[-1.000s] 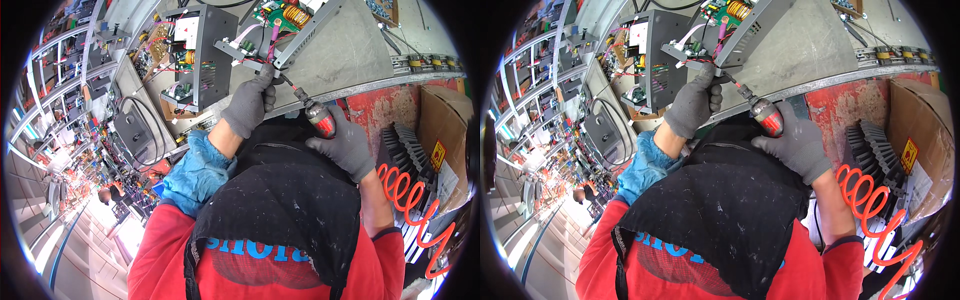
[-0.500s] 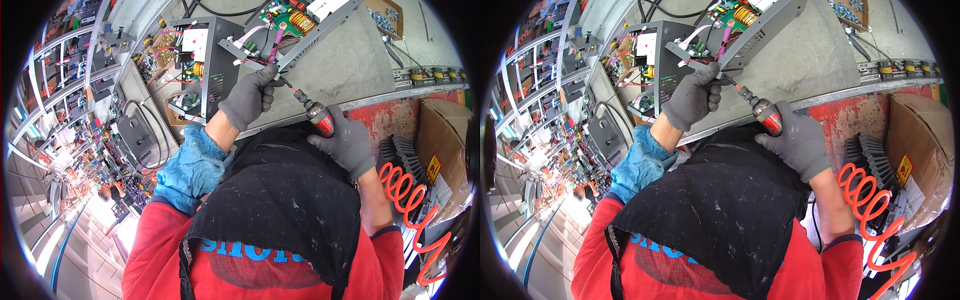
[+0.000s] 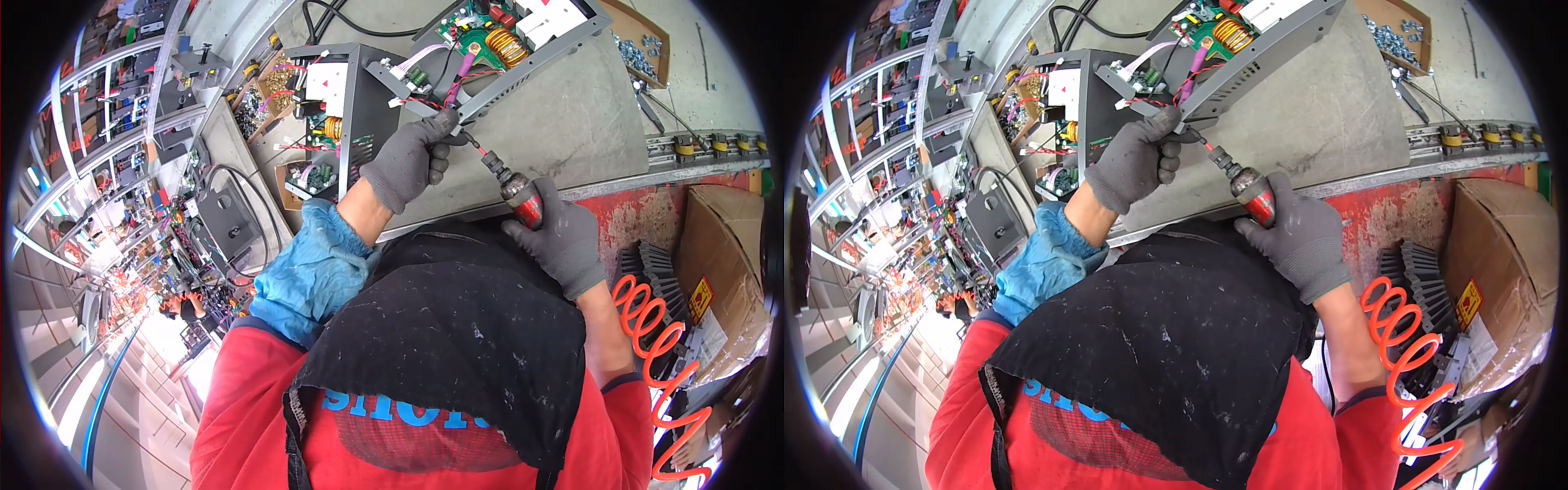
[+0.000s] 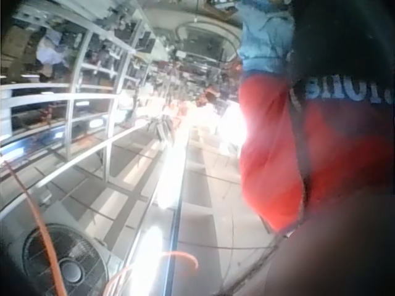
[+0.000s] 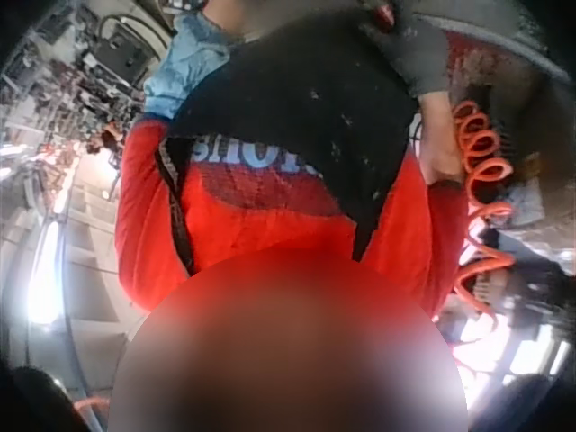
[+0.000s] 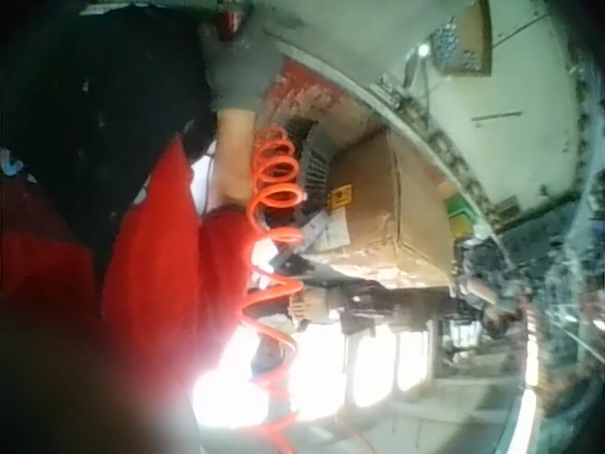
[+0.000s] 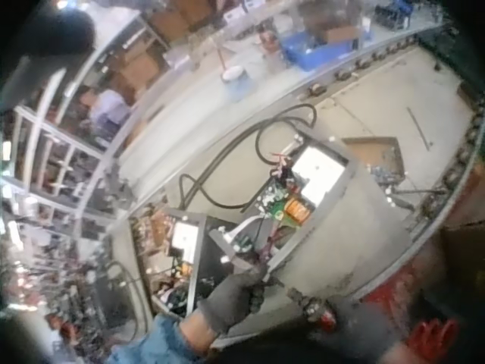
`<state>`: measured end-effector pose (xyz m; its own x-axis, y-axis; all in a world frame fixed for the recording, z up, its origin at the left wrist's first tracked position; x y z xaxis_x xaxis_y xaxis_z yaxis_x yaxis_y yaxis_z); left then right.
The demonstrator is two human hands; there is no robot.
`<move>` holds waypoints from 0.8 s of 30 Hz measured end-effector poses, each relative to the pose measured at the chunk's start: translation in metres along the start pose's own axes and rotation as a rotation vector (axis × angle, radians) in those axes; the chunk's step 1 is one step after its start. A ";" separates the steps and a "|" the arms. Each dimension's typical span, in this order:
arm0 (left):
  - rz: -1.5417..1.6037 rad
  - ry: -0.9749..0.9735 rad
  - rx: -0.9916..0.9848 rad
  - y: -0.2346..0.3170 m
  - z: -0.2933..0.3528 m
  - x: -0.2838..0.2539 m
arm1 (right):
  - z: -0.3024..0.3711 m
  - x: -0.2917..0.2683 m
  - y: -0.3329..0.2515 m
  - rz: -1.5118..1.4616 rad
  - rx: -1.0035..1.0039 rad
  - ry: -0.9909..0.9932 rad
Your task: The person assembles electronic devices by using a pneumatic screwdriver to secure screws into metal casings. They handle circuit boards and internal components, connecting wires and placing parts into the housing before fastening the casing shut.
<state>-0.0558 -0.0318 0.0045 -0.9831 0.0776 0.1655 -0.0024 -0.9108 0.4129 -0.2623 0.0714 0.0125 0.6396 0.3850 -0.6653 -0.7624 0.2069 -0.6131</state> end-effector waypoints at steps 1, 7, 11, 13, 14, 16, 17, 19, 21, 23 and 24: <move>-0.001 -0.001 -0.005 0.001 0.000 0.000 | -0.001 0.000 0.001 0.010 -0.001 0.003; -0.028 -0.019 0.011 0.007 -0.007 -0.004 | -0.008 -0.002 0.000 0.009 -0.011 0.012; -0.135 0.027 -0.020 0.015 -0.006 -0.009 | -0.010 -0.006 -0.007 -0.042 0.024 -0.034; -0.222 0.064 -0.069 0.022 -0.001 -0.010 | -0.011 -0.006 -0.006 -0.056 0.036 -0.040; -0.330 0.092 -0.052 0.025 0.003 -0.010 | -0.011 -0.005 -0.006 -0.069 0.044 -0.043; -0.548 0.148 -0.015 0.032 0.012 -0.010 | -0.010 -0.003 -0.006 -0.093 0.046 -0.031; -0.728 0.229 0.204 0.040 0.018 -0.009 | -0.009 -0.001 -0.007 -0.109 0.057 -0.021; -1.070 0.374 0.666 0.055 0.030 -0.003 | -0.011 0.001 -0.008 -0.128 0.073 -0.036; -1.324 0.492 1.291 0.066 0.017 0.007 | -0.009 0.001 -0.008 -0.140 0.100 -0.065; -1.402 0.397 1.648 0.068 0.001 0.020 | -0.009 0.002 -0.010 -0.141 0.127 -0.105; -1.421 0.333 1.583 0.062 -0.011 0.021 | -0.008 0.003 -0.010 -0.147 0.116 -0.091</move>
<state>-0.0785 -0.0913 0.0241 -0.4434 0.0064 -0.8963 -0.6304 0.7087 0.3169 -0.2524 0.0637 0.0135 0.7375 0.4219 -0.5274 -0.6708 0.3675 -0.6442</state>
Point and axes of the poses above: each hand's wrist, its own z-axis away from the middle knuckle, its own x-axis out of the palm, y = z × x, the point moved 2 cm from there along -z, towards the middle knuckle, and after that the axes turned 4 degrees about y, right-handed, at the moved point
